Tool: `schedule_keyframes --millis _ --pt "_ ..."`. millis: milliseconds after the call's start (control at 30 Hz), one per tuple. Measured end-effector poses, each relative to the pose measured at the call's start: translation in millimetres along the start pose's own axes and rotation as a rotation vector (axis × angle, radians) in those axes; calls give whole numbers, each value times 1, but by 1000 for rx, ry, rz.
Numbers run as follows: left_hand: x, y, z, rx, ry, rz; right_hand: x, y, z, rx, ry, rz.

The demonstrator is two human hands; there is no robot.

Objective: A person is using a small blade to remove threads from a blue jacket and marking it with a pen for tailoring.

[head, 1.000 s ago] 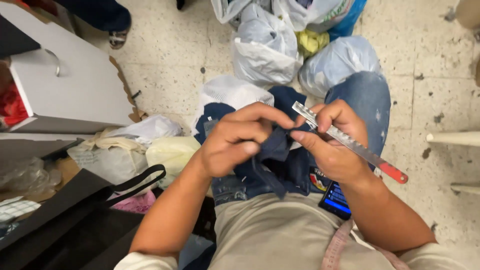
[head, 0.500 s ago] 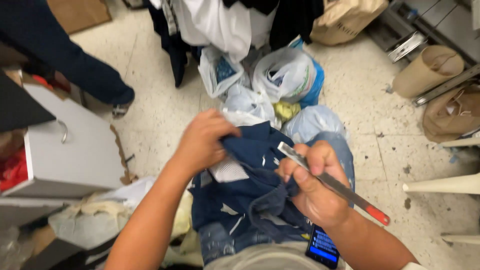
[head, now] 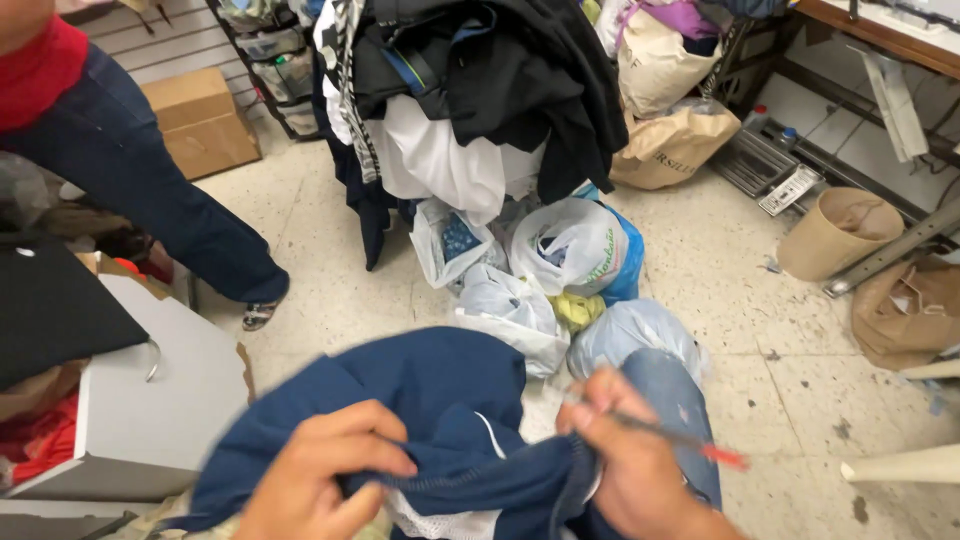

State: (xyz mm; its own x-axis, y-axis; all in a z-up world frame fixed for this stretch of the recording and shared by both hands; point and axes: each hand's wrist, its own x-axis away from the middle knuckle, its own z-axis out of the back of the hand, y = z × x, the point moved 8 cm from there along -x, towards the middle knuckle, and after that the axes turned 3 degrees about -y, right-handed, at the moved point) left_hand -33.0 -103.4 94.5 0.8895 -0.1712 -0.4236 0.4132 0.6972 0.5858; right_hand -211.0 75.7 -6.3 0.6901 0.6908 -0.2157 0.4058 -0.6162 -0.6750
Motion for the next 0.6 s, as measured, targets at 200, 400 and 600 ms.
schedule_keyframes --millis 200,400,600 --pt "118 -147 -148 -443 406 668 103 166 117 115 42 -571" --pt "144 -77 -180 -123 993 970 95 124 103 493 312 -625" --pt "77 -88 -211 515 299 1248 59 113 55 530 242 -661"
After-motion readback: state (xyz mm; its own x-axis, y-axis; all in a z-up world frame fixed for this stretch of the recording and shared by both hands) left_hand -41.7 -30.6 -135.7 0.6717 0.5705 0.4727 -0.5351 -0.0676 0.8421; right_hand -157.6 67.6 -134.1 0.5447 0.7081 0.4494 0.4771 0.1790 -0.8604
